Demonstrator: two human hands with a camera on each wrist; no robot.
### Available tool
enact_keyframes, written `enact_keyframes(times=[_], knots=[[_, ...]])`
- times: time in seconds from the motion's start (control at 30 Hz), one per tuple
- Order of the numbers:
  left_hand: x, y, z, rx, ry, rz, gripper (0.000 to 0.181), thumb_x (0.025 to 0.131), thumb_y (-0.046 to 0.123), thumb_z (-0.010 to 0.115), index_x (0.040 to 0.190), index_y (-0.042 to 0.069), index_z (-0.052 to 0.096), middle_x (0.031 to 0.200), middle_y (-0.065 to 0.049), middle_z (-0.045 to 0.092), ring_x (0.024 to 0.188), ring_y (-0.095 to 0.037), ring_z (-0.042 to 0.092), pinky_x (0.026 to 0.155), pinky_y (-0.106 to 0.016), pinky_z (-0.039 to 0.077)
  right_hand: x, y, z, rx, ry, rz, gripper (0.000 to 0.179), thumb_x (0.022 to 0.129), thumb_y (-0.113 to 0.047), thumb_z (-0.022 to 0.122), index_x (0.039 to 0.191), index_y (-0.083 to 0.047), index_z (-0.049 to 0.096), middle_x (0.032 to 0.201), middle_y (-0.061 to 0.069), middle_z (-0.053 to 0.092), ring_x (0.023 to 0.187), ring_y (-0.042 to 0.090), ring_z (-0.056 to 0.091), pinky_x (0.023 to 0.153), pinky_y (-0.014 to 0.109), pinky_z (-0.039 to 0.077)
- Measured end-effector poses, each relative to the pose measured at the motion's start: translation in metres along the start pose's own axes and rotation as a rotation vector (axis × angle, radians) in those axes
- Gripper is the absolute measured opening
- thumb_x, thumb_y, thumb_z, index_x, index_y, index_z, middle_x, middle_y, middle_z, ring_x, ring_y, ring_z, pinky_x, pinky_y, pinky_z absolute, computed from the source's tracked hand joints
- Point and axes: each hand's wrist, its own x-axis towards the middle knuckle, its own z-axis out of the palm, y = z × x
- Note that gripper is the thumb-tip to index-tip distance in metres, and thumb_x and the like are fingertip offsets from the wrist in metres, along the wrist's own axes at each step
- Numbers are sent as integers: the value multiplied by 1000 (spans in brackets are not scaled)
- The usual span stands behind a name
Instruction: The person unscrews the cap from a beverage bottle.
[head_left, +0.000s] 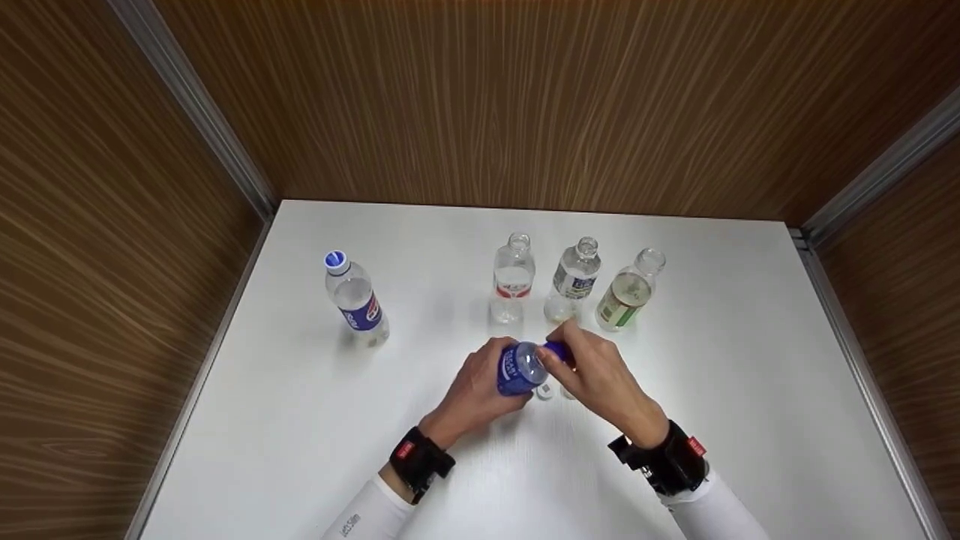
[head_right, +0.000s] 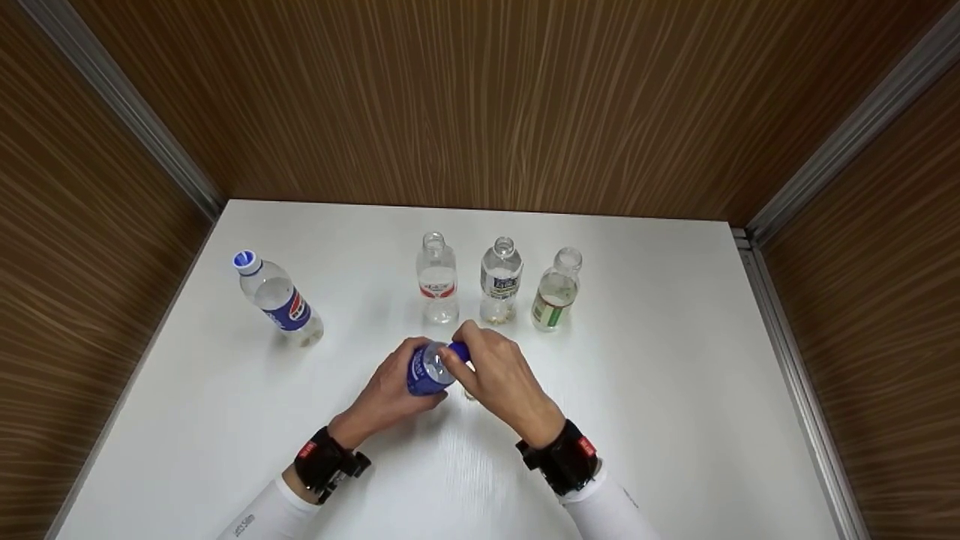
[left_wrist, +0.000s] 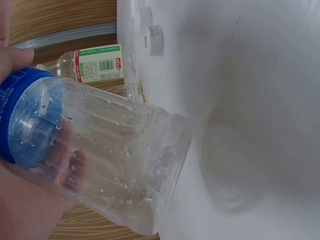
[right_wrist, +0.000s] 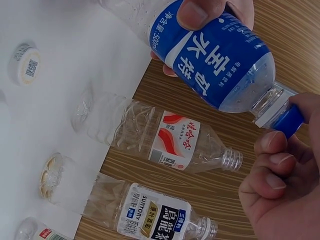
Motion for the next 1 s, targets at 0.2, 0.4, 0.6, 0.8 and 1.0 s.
enact_keyframes(times=[0.2, 0.4, 0.6, 0.8, 1.0], knots=[[1, 0, -2, -13, -21, 15, 72, 74, 20, 90, 131, 5, 50, 121, -11, 65, 109, -22, 63, 95, -40, 53, -1, 0, -3, 7, -31, -7, 21, 94, -10, 76, 101, -6, 56, 81, -5, 61, 66, 5, 53, 54, 19, 43], [1, 3, -7, -40, -94, -36, 75, 74, 21, 90, 135, 6, 49, 125, -11, 64, 111, -24, 63, 97, -42, 52, -2, -2, -7, 26, -85, -17, 19, 97, -13, 74, 103, -7, 57, 86, -5, 61, 71, 6, 53, 57, 22, 46], [0, 4, -11, -116, -156, -86, 78, 72, 20, 91, 137, 6, 50, 124, -10, 64, 110, -23, 63, 97, -40, 52, -3, -2, -11, 18, -119, -48, 17, 97, -14, 73, 103, -9, 58, 86, -7, 57, 72, 9, 54, 60, 24, 46], [-1, 3, -10, -157, -176, -103, 79, 72, 19, 91, 137, 4, 49, 123, -10, 65, 109, -21, 62, 97, -38, 52, -3, -2, -12, 28, -150, -60, 17, 97, -15, 73, 104, -9, 59, 90, -7, 58, 77, 7, 56, 64, 23, 49], [0, 2, -2, -15, -42, -45, 73, 75, 23, 90, 134, 6, 51, 122, -10, 65, 108, -22, 64, 95, -39, 53, -2, -1, -9, 4, -113, 43, 22, 97, -20, 74, 109, -8, 61, 85, -6, 60, 71, 11, 58, 61, 26, 49]])
